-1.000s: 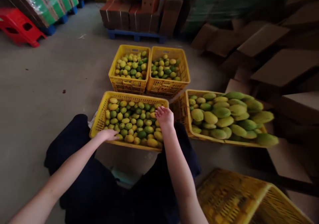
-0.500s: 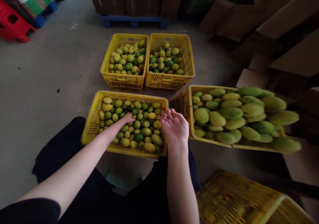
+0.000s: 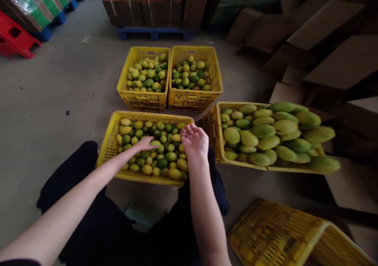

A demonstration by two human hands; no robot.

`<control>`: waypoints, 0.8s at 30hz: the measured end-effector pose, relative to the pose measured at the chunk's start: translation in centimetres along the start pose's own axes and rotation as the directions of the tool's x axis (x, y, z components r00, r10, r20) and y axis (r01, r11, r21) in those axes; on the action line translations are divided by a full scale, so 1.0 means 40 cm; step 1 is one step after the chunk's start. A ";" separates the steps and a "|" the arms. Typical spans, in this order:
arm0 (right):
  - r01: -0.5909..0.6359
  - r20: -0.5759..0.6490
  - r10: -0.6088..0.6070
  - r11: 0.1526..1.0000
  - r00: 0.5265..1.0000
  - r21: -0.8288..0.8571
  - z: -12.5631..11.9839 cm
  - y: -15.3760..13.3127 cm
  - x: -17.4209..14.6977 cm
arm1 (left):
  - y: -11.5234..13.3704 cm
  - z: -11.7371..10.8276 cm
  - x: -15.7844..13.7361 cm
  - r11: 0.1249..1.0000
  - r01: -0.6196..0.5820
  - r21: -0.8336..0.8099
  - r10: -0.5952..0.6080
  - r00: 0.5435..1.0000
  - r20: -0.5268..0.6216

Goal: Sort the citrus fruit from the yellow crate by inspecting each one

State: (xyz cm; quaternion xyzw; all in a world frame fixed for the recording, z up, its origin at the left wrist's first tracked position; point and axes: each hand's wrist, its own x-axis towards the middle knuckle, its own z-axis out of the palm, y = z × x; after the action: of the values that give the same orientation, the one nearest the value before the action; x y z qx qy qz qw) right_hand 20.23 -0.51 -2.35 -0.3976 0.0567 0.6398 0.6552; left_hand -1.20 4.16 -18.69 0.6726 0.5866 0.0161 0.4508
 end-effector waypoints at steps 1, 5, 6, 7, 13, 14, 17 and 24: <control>-0.005 -0.010 0.005 0.999 1.000 -0.036 0.007 0.015 0.004 | 0.019 -0.018 -0.017 1.000 -0.022 -0.004 0.022 1.000 0.005; 0.196 -0.006 -0.208 0.931 0.978 -0.307 0.026 0.072 -0.006 | 0.138 -0.131 -0.110 0.974 -0.218 -0.066 0.220 0.975 0.023; 0.277 0.022 -0.290 0.885 0.957 -0.375 0.030 0.080 -0.014 | 0.175 -0.166 -0.140 0.953 -0.293 -0.082 0.294 0.956 0.005; 0.326 0.058 -0.334 0.845 0.941 -0.423 0.035 0.086 -0.023 | 0.213 -0.201 -0.170 0.930 -0.356 -0.090 0.355 0.934 -0.024; -0.183 0.304 0.274 0.937 0.912 -0.297 0.061 0.088 -0.056 | 0.332 -0.305 -0.228 0.793 -0.499 -0.351 0.482 0.865 -0.142; -0.237 0.308 0.309 0.939 0.900 -0.251 0.060 0.083 -0.055 | 0.321 -0.294 -0.206 0.792 -0.485 -0.372 0.445 0.875 -0.192; -0.227 0.188 0.238 0.971 0.953 -0.080 0.038 0.050 -0.041 | 0.248 -0.211 -0.115 0.921 -0.305 -0.241 0.221 0.921 -0.322; 0.123 -0.074 -0.109 0.966 0.991 0.228 -0.045 -0.071 0.002 | 0.144 0.069 0.034 0.989 -0.145 0.022 0.146 0.985 -0.096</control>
State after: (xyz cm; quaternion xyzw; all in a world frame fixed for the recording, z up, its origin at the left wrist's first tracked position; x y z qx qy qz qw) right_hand 23.55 -1.13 -2.35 -0.3402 0.1275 0.5771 0.7314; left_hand 5.21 4.18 -17.44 0.7154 0.5573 0.0776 0.4142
